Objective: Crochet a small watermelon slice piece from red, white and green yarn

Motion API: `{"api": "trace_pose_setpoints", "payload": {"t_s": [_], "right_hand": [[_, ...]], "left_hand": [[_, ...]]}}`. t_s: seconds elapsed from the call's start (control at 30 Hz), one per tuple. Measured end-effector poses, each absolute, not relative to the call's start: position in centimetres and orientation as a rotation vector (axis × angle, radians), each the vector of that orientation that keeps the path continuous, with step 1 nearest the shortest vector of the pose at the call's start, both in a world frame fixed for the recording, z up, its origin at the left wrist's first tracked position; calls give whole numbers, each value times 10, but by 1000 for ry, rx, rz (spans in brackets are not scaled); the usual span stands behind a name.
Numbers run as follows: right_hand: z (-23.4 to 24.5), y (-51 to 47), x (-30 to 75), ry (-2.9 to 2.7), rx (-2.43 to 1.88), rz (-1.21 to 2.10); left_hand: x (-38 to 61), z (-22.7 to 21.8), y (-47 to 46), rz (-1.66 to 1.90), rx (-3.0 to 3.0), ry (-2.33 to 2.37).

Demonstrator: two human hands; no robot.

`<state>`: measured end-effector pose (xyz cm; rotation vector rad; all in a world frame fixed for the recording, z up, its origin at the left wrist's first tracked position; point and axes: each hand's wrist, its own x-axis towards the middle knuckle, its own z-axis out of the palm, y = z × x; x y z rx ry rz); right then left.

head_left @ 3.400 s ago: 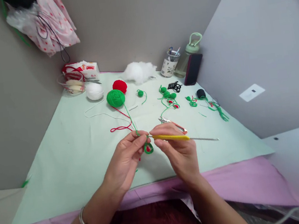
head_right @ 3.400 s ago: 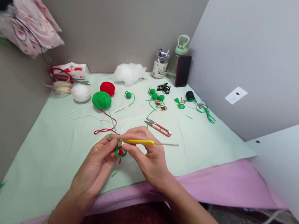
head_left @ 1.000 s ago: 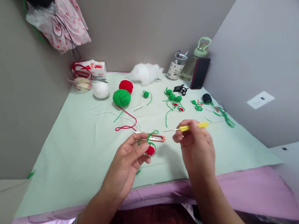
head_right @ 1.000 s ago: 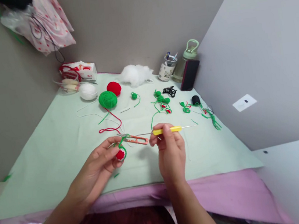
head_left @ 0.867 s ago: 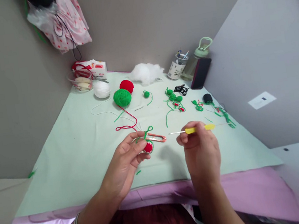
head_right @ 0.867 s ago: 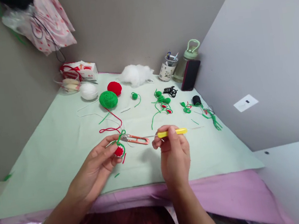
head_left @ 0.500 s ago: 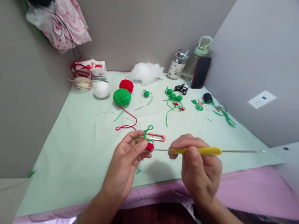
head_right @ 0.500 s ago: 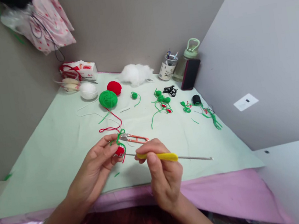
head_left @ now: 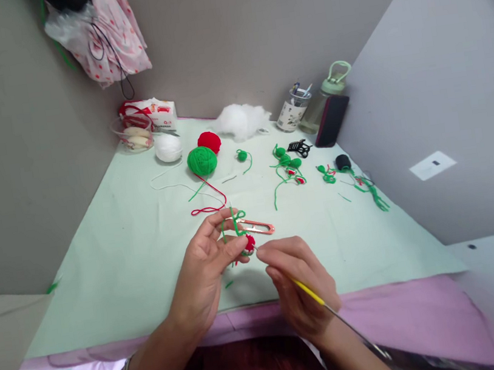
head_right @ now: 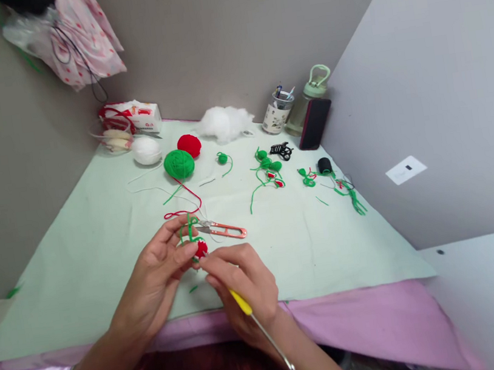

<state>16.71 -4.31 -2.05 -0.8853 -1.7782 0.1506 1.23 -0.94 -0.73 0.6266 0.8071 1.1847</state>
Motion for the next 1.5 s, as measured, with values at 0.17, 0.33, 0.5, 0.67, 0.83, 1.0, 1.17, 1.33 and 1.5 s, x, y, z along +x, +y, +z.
{"api": "trace_pose_setpoints", "payload": {"t_s": [0.17, 0.33, 0.5, 0.67, 0.83, 1.0, 1.17, 1.33, 1.5], "right_hand": [[-27, -44, 168, -1764, -868, 166], [-31, -44, 169, -1752, -862, 138], [-40, -46, 171, -1777, -872, 47], [-49, -47, 177, -1826, -875, -43], [-49, -43, 181, -1821, -850, -32], [-45, -43, 180, -1803, -876, -32], [-34, -43, 173, -1777, -871, -14], [-24, -39, 169, -1639, -874, 140], [-27, -32, 170, -1445, -902, 487]], "left_hand": [[11, -3, -8, 1203, 604, 805], [8, -2, -7, 1191, 606, 814], [7, -4, -6, 1182, 581, 835], [8, -3, -6, 1213, 540, 845], [9, -3, -9, 1153, 572, 824], [7, -7, -10, 1139, 653, 822], [6, -10, -10, 1161, 787, 824], [5, -10, -11, 1155, 878, 849], [5, -10, -12, 1068, 951, 837]]}}
